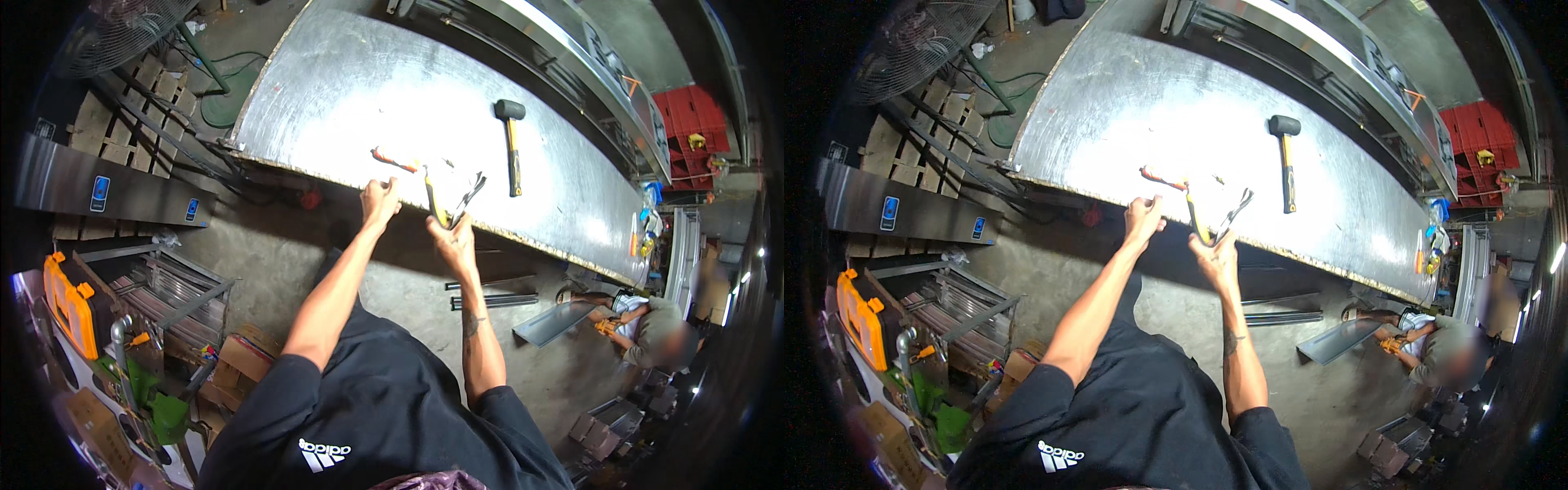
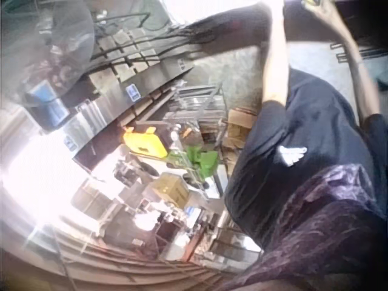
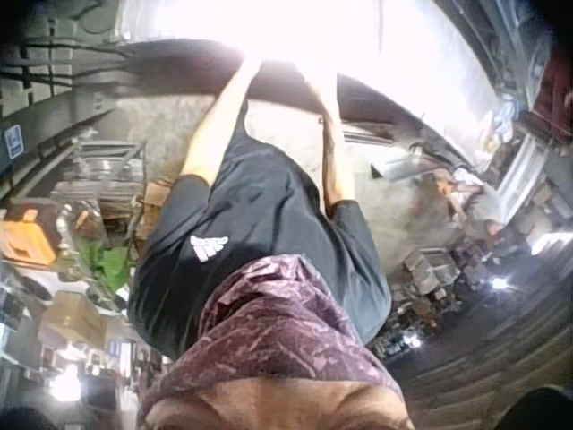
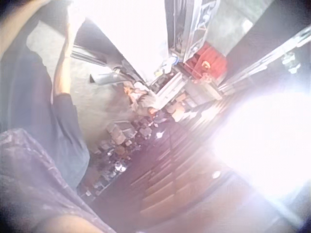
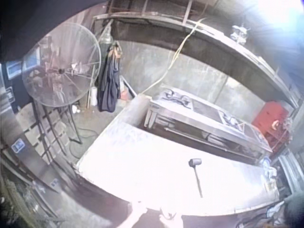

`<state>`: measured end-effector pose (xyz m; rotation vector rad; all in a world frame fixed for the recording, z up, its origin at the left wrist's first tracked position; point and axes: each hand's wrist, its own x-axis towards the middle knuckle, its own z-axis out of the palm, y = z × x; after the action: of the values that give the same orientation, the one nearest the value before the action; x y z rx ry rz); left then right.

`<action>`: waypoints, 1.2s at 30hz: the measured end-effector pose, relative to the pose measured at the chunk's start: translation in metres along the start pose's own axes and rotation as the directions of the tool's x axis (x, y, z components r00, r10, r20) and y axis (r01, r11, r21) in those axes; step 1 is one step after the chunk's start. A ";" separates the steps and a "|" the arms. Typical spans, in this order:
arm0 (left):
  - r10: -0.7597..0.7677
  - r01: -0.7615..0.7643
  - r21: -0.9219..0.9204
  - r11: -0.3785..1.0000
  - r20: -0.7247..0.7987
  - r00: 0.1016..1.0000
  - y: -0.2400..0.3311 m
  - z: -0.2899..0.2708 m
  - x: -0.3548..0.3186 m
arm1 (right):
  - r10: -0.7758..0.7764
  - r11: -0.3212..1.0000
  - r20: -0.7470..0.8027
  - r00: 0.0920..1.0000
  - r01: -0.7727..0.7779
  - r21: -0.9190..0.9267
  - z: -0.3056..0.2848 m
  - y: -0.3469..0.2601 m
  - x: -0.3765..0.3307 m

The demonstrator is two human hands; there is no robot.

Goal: The person uses pliers to tighten brass fittings onto a metal pipe. They apply a red sealant to a small brass component and attach it to the pipe, then continue tightening multiple fittings along the pipe.

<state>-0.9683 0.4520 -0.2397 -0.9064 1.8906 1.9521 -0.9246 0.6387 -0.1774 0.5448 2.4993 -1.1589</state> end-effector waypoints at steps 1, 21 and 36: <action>0.233 -0.202 0.148 0.968 -0.237 0.943 -0.004 0.011 0.028 | -0.079 0.995 -0.060 0.995 0.076 -0.061 -0.003 -0.015 0.024; -0.177 0.276 -0.333 0.902 0.300 0.937 0.027 -0.029 0.059 | -0.410 0.705 0.233 0.882 0.469 -0.532 0.003 -0.073 0.301; -0.274 0.281 -0.043 0.959 -0.398 0.875 0.027 0.062 0.096 | -0.631 0.604 0.032 0.775 0.516 -0.607 0.018 0.023 0.205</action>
<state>-1.0729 0.4881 -0.2796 -1.5791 1.8386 1.6695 -1.0903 0.6793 -0.2950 -0.3951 3.1025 -0.4051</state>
